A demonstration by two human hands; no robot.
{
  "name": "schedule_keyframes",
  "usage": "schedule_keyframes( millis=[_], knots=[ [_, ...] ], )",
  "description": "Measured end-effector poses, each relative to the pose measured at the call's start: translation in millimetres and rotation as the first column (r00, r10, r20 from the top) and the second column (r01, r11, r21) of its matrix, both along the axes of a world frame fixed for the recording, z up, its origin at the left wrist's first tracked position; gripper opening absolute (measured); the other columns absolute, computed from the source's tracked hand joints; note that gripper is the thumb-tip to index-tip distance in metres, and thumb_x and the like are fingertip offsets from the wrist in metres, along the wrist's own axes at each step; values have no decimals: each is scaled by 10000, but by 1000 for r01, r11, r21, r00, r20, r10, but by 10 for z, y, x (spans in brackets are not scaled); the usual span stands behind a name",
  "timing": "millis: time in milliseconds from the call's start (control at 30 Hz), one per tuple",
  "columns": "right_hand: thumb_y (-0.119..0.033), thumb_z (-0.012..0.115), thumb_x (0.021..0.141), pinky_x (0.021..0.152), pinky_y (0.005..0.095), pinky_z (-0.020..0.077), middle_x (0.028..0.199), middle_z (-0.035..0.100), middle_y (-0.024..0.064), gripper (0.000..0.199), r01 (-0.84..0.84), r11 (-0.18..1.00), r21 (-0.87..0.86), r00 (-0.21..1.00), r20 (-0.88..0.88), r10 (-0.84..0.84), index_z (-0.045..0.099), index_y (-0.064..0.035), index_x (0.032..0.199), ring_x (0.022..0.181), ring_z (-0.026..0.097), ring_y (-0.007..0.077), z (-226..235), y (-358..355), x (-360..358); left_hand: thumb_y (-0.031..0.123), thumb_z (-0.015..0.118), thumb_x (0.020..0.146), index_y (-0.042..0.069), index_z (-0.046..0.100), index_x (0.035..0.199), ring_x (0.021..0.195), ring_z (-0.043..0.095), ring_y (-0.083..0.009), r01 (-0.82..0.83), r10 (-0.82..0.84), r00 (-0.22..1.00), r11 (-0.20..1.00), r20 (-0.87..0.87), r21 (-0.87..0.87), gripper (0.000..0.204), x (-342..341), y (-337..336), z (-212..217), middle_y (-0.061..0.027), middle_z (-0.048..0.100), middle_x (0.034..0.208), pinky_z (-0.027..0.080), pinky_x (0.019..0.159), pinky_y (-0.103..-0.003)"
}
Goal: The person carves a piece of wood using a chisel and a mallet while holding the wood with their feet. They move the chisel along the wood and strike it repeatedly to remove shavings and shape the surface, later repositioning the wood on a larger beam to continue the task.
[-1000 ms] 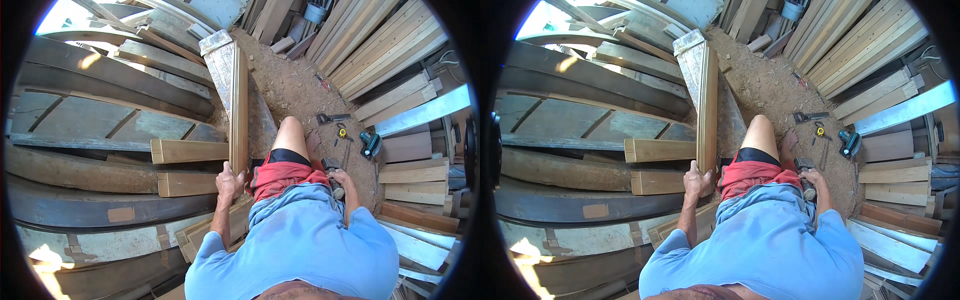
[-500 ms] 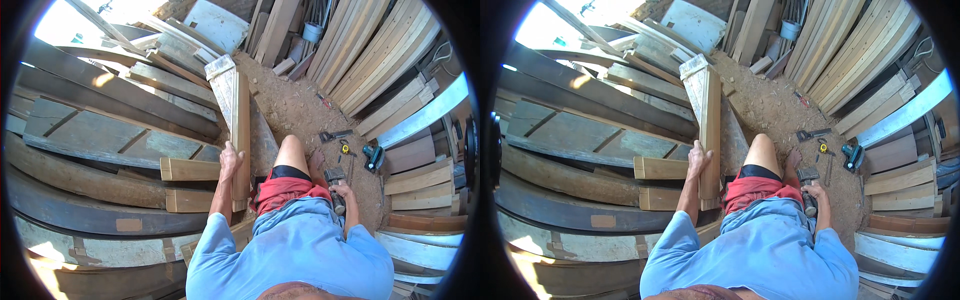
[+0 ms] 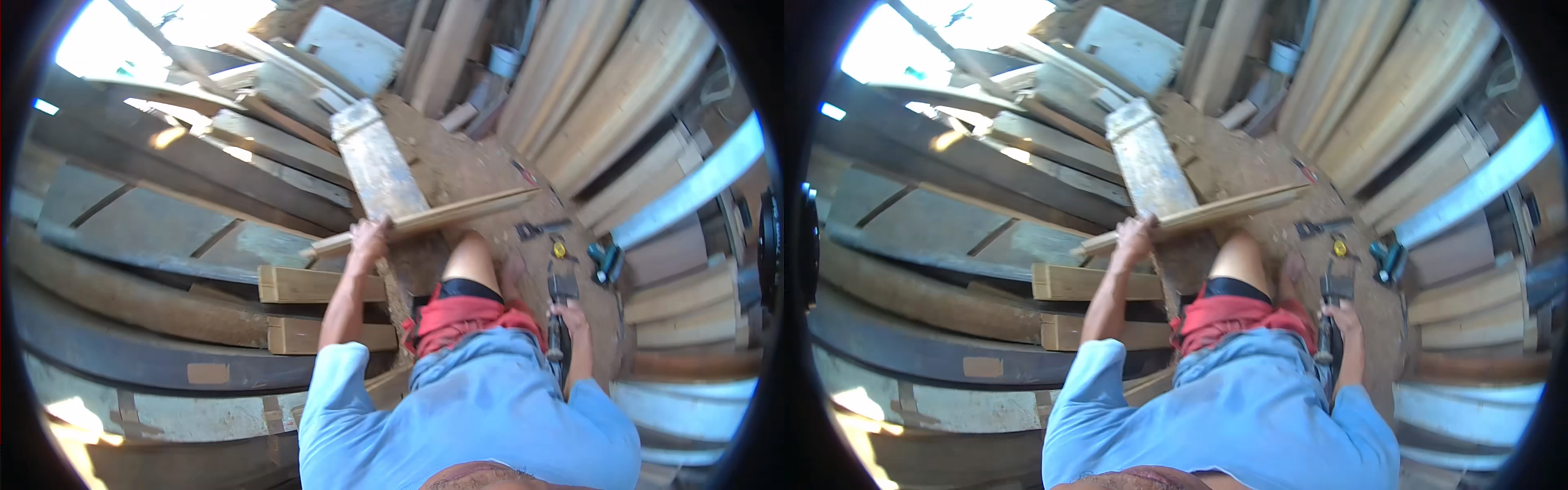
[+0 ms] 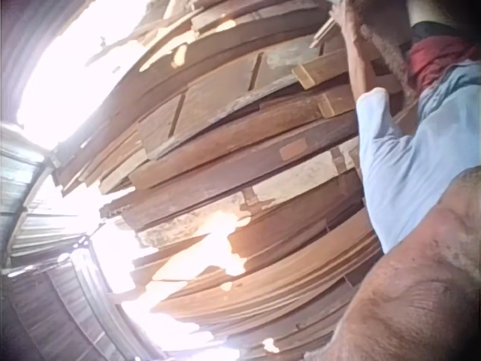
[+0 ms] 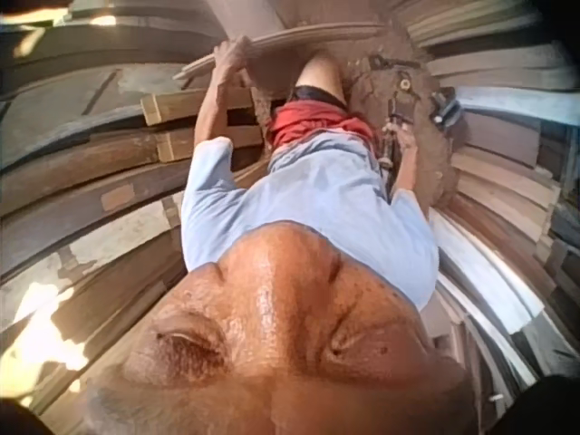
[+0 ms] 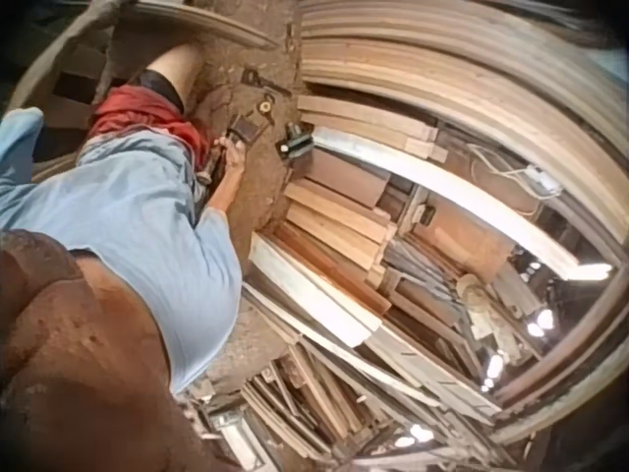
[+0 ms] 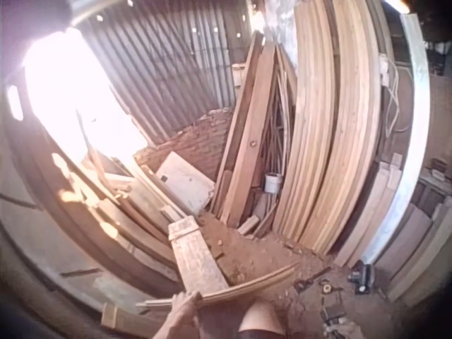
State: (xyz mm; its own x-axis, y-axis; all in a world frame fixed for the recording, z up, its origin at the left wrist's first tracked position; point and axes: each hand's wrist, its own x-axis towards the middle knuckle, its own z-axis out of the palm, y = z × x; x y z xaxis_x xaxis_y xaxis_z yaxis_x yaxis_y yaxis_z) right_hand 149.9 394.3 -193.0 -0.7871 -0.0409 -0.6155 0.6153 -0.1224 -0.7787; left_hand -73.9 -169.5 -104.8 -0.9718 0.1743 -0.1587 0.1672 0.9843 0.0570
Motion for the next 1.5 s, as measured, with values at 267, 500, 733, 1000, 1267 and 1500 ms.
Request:
schedule_keyframes(
  millis=[267, 500, 733, 1000, 1267, 1500],
  knots=[
    [-235, 790, 783, 737, 296, 518, 872, 684, 42, 445, 46, 999, 17, 994, -105, -44, 629, -40, 1149, 802, 662, 150, 510, 22, 1, 155, 713, 820, 111, 594, 1228, 1116, 593, -355, 299, -280, 933, 953, -227, 56, 427, -327, 648, -216, -158, 672, 1151, 424, 953, -519],
    [-209, 814, 726, 759, 318, 544, 893, 646, 46, 469, -12, 998, 63, 997, -74, 17, 599, -48, 1111, 793, 669, 165, 647, -117, -162, 221, 743, 843, 213, 585, 1354, 1180, 567, -349, 377, -344, 923, 895, -169, 239, 535, -543, 1508, 0, -139, 643, 1162, 361, 1026, -538],
    [-226, 802, 738, 748, 301, 527, 895, 639, 40, 414, -32, 998, 53, 999, -36, 34, 603, -53, 1058, 793, 658, 165, 766, -144, -115, 214, 674, 900, 283, 365, 1575, 1468, 359, -431, 224, -233, 960, 972, 154, 73, 746, -1206, 1118, -226, -253, 419, 1554, 283, 1160, -605],
    [-213, 810, 726, 683, 306, 516, 828, 649, 34, 379, 26, 998, 62, 1000, -6, -26, 618, -62, 1015, 736, 648, 154, 597, -14, -29, 397, 769, 820, 169, 312, 1610, 1537, 99, -520, 194, -215, 971, 963, 104, 185, 941, -422, 1043, -535, -353, 157, 1640, 140, 1239, -607],
    [-231, 809, 740, 719, 290, 528, 841, 647, 39, 447, 4, 997, 74, 986, -167, 9, 608, -39, 1090, 784, 657, 140, 999, -255, -464, 339, 744, 881, 48, 627, 1301, 1137, 632, -347, 106, -148, 989, 659, -10, 745, 524, 131, 1643, -308, -192, 647, 1263, 517, 977, -419],
    [-211, 783, 778, 727, 322, 561, 874, 703, 68, 431, -60, 985, 159, 934, -339, 111, 650, -1, 1130, 764, 683, 162, 1405, -568, -646, 264, 688, 1001, 13, 381, 1481, 991, 589, -118, -546, -638, 626, 51, 448, 836, 622, 1541, 3173, -79, -56, 634, 1134, 520, 855, -318]
  ],
)
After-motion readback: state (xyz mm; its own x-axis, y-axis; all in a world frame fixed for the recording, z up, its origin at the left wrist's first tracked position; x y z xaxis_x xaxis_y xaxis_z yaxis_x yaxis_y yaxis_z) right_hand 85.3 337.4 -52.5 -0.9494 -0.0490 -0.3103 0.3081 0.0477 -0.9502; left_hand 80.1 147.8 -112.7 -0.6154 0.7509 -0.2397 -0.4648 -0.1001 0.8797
